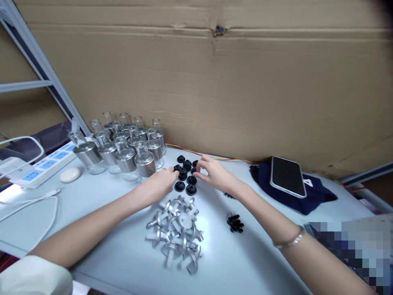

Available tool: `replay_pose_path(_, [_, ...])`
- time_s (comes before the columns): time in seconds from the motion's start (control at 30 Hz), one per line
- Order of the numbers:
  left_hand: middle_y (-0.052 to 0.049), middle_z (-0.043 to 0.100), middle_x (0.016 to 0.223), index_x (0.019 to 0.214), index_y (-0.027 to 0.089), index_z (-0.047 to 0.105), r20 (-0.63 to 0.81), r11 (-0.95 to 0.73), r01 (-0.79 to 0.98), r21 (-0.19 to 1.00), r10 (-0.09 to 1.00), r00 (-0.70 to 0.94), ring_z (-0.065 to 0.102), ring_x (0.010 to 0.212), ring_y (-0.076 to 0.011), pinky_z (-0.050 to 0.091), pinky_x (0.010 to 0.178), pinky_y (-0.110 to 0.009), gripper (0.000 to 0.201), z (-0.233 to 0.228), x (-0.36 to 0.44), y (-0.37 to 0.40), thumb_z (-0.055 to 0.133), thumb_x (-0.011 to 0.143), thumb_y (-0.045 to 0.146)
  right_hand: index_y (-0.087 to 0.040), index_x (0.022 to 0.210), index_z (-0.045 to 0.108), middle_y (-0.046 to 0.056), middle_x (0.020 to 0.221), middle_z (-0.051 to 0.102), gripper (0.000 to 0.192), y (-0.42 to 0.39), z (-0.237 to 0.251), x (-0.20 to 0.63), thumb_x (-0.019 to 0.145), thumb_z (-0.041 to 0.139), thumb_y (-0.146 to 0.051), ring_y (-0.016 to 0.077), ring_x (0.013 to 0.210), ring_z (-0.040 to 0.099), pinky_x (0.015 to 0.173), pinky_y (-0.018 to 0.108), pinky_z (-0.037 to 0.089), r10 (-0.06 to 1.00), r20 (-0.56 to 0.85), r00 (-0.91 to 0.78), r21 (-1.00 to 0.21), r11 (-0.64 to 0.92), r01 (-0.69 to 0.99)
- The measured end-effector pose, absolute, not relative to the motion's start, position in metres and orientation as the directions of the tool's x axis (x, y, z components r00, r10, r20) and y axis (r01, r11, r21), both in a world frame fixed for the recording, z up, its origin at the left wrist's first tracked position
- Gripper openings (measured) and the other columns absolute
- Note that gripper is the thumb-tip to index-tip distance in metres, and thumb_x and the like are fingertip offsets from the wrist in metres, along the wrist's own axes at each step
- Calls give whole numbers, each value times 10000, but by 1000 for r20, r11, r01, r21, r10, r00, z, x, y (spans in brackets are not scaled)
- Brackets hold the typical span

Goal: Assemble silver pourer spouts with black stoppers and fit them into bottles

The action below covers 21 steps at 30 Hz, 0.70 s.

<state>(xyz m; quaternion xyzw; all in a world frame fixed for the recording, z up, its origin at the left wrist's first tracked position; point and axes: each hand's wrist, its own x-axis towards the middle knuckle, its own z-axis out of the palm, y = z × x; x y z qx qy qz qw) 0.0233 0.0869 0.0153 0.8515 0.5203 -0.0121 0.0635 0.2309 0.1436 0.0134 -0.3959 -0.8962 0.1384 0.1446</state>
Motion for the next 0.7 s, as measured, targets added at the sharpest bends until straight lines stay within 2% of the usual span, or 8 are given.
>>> replay_pose_path(0.13, [-73, 599, 919, 896, 153, 587, -32, -500, 844, 194, 857, 515, 614, 829, -226, 488, 711, -305, 105, 5, 15, 96, 578, 801, 110, -172, 838, 648, -9, 716, 566, 165, 119, 20, 231, 723, 757, -219, 138, 649, 526, 579, 216, 380, 705, 36, -708, -390, 662, 640])
replay_pose_path(0.3, [-57, 615, 919, 845, 159, 624, 39, -517, 804, 293, 847, 530, 611, 818, -189, 482, 721, -276, 104, -4, 15, 106, 547, 813, 96, -174, 861, 644, -10, 674, 593, 132, 114, 11, 224, 772, 650, -77, 129, 582, 514, 537, 214, 340, 726, -8, -688, -375, 635, 675])
replay_pose_path(0.4, [-71, 613, 937, 837, 144, 628, 73, -496, 810, 311, 863, 501, 609, 818, -195, 485, 727, -292, 113, -12, 19, 112, 537, 808, 82, -166, 858, 637, 22, 727, 625, 149, 122, 7, 222, 793, 580, -44, 146, 616, 537, 553, 228, 343, 752, 6, -659, -347, 619, 704])
replay_pose_path(0.53, [-102, 600, 982, 865, 127, 617, 84, -490, 818, 301, 868, 489, 603, 878, -234, 489, 754, -330, 122, -12, 23, 113, 526, 811, 66, -149, 920, 643, 56, 791, 649, 169, 131, 8, 225, 788, 593, -55, 186, 705, 587, 616, 254, 400, 772, 3, -636, -325, 602, 729])
replay_pose_path(0.7, [-145, 564, 1133, 1113, 126, 562, 98, -469, 836, 285, 882, 461, 571, 1029, -272, 484, 858, -405, 282, 13, 17, 82, 438, 867, 67, -166, 1150, 585, 113, 1073, 634, 318, 104, 27, 240, 850, 513, -90, 224, 867, 636, 766, 332, 487, 769, 29, -639, -343, 608, 716])
